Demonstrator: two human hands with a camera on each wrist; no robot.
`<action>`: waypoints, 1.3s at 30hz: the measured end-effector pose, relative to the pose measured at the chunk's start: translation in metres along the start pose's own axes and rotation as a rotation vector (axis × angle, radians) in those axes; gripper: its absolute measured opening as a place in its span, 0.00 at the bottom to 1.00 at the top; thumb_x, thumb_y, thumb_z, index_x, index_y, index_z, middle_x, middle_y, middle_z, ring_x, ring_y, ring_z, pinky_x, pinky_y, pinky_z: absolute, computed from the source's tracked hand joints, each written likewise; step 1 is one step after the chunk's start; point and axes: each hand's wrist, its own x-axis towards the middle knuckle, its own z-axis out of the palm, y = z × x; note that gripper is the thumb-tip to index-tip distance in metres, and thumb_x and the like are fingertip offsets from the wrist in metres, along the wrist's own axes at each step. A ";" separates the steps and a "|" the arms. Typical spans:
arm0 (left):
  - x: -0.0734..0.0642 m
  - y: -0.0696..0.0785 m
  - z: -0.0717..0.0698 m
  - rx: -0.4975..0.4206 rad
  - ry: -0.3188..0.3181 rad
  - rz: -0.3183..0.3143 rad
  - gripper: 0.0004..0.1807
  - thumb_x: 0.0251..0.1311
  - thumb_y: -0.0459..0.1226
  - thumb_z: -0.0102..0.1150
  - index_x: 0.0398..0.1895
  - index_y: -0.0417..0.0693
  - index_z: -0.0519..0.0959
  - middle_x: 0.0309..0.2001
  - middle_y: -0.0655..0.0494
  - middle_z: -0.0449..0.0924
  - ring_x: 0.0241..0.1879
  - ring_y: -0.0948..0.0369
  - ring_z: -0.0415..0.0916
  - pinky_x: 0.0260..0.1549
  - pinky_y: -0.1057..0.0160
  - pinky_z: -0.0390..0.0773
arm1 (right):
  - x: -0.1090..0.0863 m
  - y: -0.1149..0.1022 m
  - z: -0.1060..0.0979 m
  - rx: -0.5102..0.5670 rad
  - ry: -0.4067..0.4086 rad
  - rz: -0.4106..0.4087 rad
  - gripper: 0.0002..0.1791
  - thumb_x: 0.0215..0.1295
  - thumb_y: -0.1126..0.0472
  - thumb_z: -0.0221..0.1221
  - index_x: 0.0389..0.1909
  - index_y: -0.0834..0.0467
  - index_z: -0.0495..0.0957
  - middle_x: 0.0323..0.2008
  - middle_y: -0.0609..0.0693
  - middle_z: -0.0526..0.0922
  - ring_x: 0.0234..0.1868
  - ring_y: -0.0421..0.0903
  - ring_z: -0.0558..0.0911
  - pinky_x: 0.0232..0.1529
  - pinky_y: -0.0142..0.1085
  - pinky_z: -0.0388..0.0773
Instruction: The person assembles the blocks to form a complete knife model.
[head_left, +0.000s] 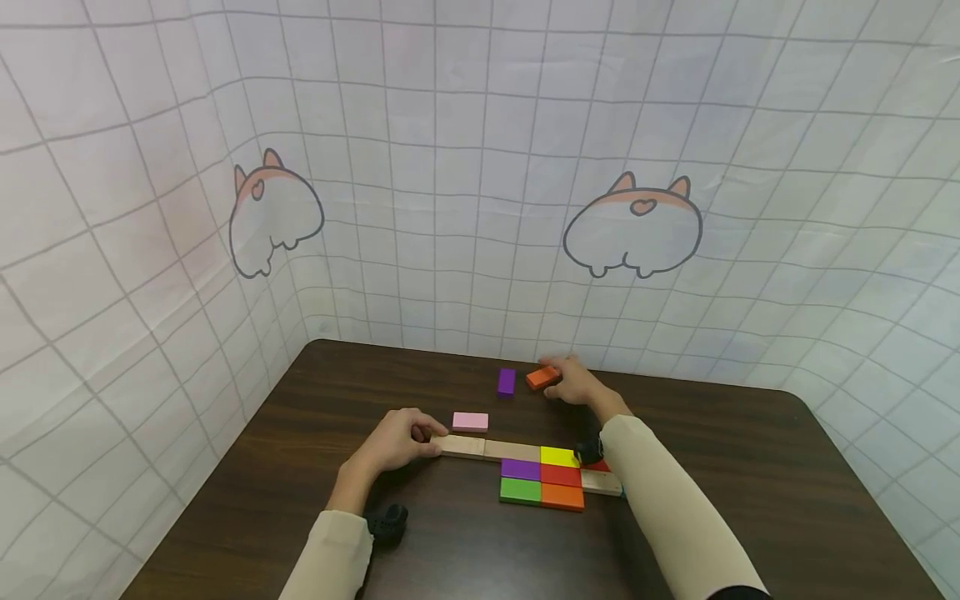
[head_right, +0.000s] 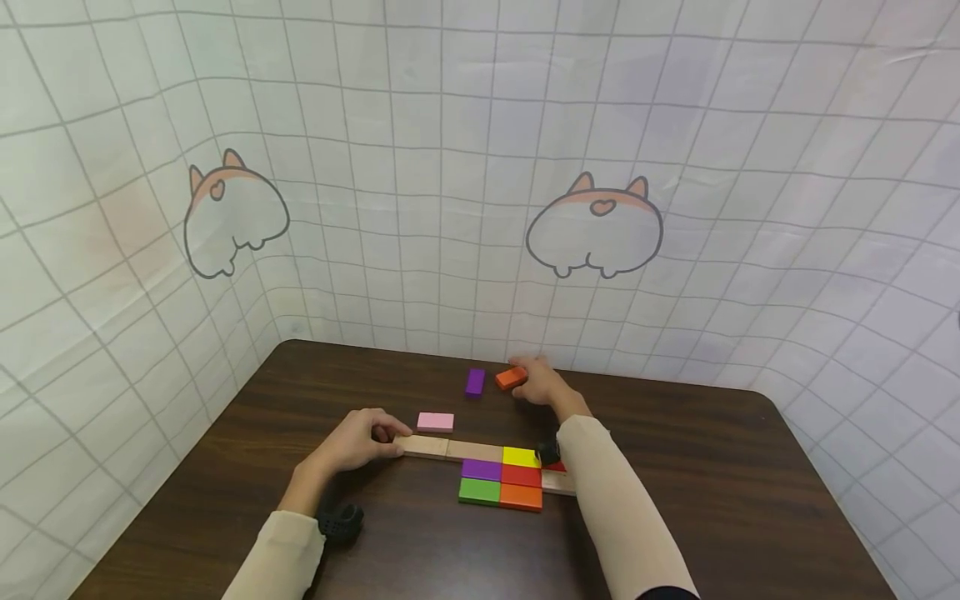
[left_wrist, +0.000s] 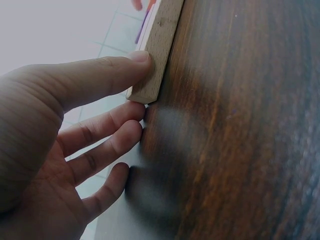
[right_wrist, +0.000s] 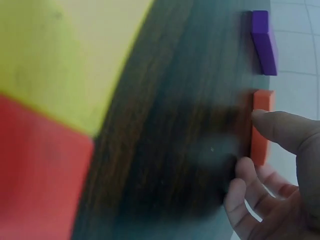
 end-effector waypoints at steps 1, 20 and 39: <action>0.000 0.001 0.000 0.000 -0.001 0.004 0.10 0.56 0.38 0.75 0.42 0.57 0.90 0.38 0.60 0.82 0.36 0.62 0.74 0.37 0.60 0.77 | 0.000 0.000 0.001 -0.013 0.002 -0.005 0.35 0.68 0.64 0.63 0.75 0.58 0.66 0.68 0.73 0.65 0.65 0.66 0.70 0.67 0.63 0.67; 0.004 0.002 0.001 0.008 -0.009 0.023 0.11 0.56 0.39 0.76 0.42 0.58 0.90 0.37 0.61 0.81 0.36 0.63 0.74 0.37 0.60 0.77 | -0.024 0.000 -0.013 -0.027 -0.056 -0.026 0.19 0.70 0.65 0.63 0.61 0.58 0.81 0.58 0.61 0.81 0.57 0.58 0.79 0.60 0.56 0.75; 0.002 0.003 -0.001 0.005 -0.011 0.007 0.11 0.57 0.39 0.75 0.43 0.57 0.90 0.37 0.60 0.82 0.36 0.62 0.75 0.37 0.61 0.78 | -0.107 0.001 -0.035 -0.114 0.045 -0.122 0.19 0.67 0.58 0.67 0.58 0.51 0.83 0.40 0.50 0.78 0.41 0.49 0.73 0.43 0.42 0.75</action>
